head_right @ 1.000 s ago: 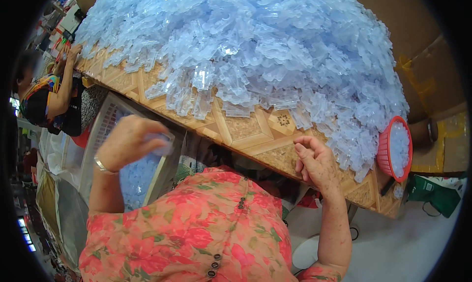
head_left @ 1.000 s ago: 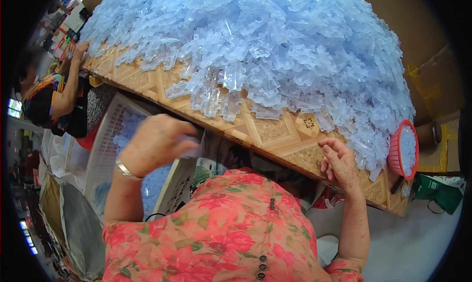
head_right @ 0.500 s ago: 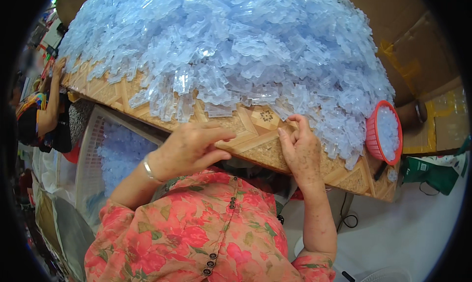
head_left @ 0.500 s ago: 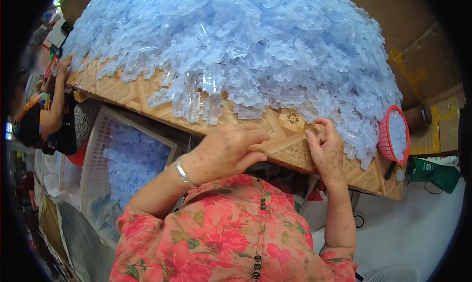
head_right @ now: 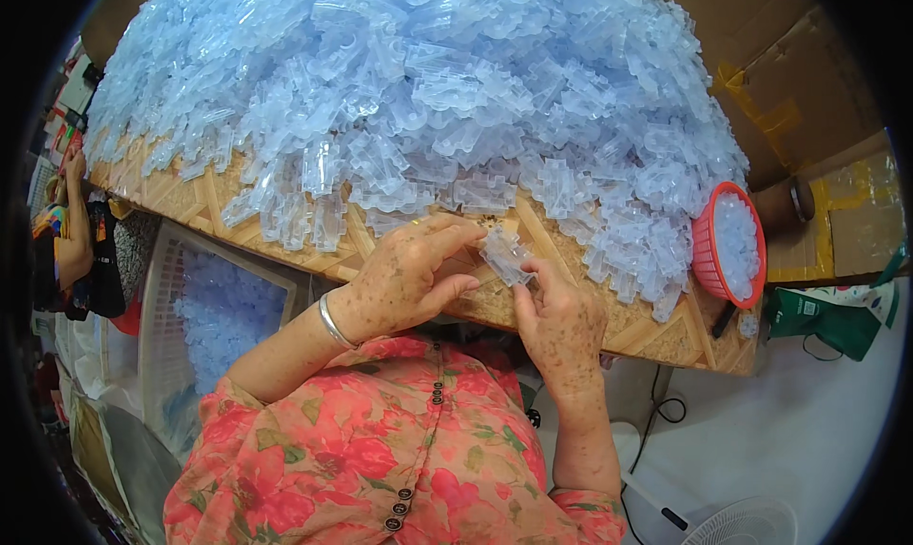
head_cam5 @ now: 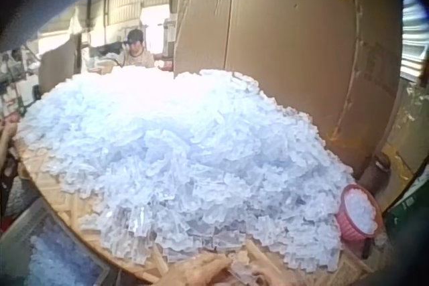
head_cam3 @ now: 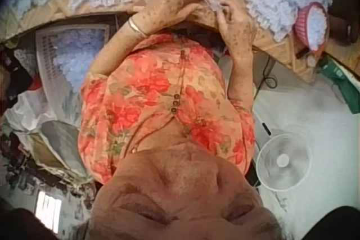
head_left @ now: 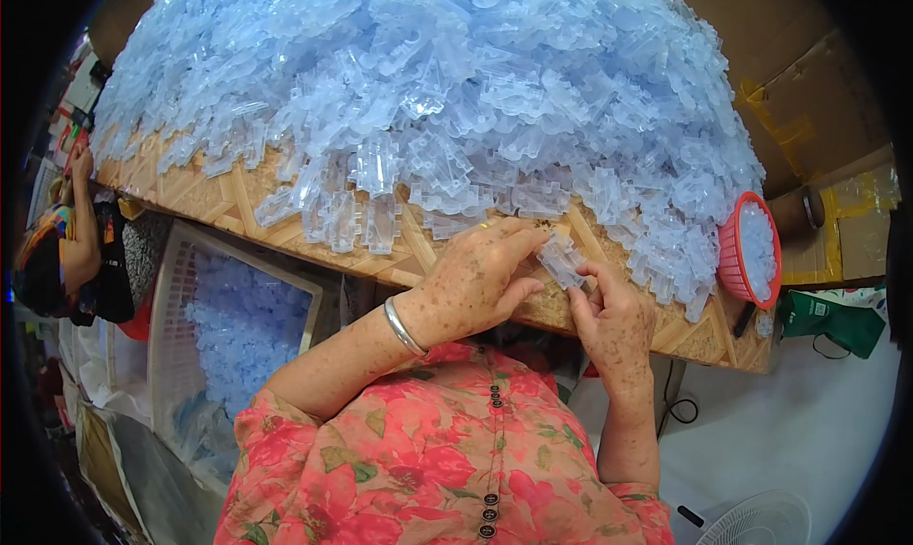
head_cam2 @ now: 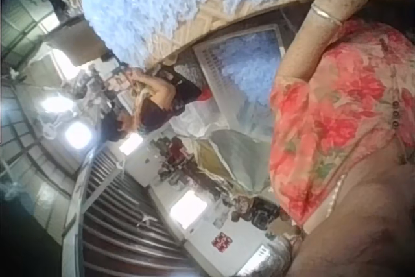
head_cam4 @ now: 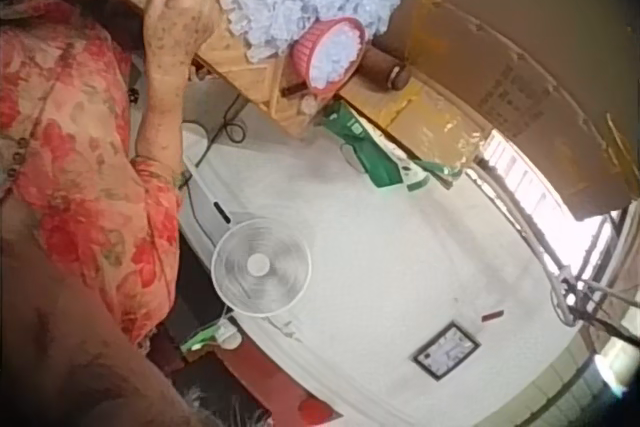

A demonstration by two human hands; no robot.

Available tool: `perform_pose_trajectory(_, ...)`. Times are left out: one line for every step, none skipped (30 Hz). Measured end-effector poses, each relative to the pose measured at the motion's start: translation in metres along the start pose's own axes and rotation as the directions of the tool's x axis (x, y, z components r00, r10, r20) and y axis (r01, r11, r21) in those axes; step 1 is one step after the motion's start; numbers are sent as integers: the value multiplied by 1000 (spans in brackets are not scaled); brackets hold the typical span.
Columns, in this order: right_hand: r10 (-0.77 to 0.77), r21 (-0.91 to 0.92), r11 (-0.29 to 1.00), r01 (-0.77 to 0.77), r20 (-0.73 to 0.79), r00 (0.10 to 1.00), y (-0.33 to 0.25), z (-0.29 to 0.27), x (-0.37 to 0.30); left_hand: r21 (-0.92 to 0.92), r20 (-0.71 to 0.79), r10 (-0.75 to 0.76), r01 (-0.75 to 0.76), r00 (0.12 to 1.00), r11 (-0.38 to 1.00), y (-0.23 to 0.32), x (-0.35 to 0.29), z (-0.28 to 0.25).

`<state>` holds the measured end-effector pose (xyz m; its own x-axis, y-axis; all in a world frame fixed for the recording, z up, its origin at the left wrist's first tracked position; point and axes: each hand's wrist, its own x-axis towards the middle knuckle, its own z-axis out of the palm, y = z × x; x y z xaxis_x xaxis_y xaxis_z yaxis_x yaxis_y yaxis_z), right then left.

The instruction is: The person assembles small translucent plastic components by hand. They pick up a base piece and a smaller insert, fit them together, and place the completed unit into a red basket. The process is repeated continuously with a large pile of parts on the table.

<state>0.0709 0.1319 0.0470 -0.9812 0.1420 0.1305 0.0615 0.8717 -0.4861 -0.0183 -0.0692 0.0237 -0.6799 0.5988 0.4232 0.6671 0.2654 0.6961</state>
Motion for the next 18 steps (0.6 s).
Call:
perform_pose_trajectory(26, 15, 1000, -26, 3, 1000, 0, -1, -3, -7, 11, -11, 11, 1000, 1000, 1, 2, 1)
perform_pose_trajectory(52, 30, 998, -52, 6, 999, 1, -1, -5, -13, 23, -21, 22, 1000, 1000, 2, 4, 2)
perform_pose_trajectory(66, 45, 997, -66, 8, 998, 3, 0, -7, -18, 36, -31, 31, 999, 999, 3, 6, 3)
perform_pose_trajectory(80, 60, 995, -81, 10, 997, 6, 0, -9, -9, 40, -32, 32, 999, 999, 2, 6, 5)
perform_pose_trajectory(94, 74, 993, -95, 13, 995, 9, 1, -11, 0, 43, -33, 33, 999, 999, 1, 6, 8)
perform_pose_trajectory(89, 91, 992, -89, 5, 996, 11, 2, -12, 10, 47, -31, 31, 998, 999, 1, 7, 11)
perform_pose_trajectory(85, 108, 991, -84, -3, 996, 14, 3, -13, 16, 62, -30, 29, 998, 999, 1, 8, 11)
perform_pose_trajectory(79, 125, 989, -78, -10, 997, 16, 4, -14, 22, 76, -29, 27, 997, 999, 3, 9, 12)
perform_pose_trajectory(79, 141, 987, -75, -23, 997, 17, 5, -14, 27, 90, -29, 27, 996, 999, 4, 10, 13)
perform_pose_trajectory(78, 158, 985, -71, -36, 996, 18, 7, -14, 39, 77, -9, 6, 997, 999, 4, 11, 15)
perform_pose_trajectory(76, 174, 983, -67, -49, 996, 18, 7, -15, 51, 63, 11, -14, 998, 999, 3, 11, 17)
perform_pose_trajectory(86, 172, 982, -78, -42, 995, 18, 7, -15, 65, 45, 31, -34, 998, 997, 2, 12, 19)
perform_pose_trajectory(96, 170, 981, -88, -36, 995, 19, 8, -15, 70, 52, 27, -30, 998, 997, 1, 12, 21)
perform_pose_trajectory(104, 169, 981, -98, -29, 994, 19, 8, -15, 75, 58, 22, -26, 998, 997, 1, 12, 23)
perform_pose_trajectory(107, 170, 980, -100, -31, 994, 20, 8, -15, 81, 66, 18, -23, 998, 996, 1, 12, 24)
perform_pose_trajectory(109, 171, 980, -102, -33, 994, 20, 8, -15, 84, 66, 20, -26, 998, 996, 0, 12, 25)
perform_pose_trajectory(111, 172, 980, -103, -35, 993, 21, 8, -15, 88, 67, 22, -28, 998, 996, -1, 12, 26)
perform_pose_trajectory(107, 164, 981, -99, -37, 994, 21, 8, -14, 92, 67, 24, -30, 997, 995, -1, 12, 27)
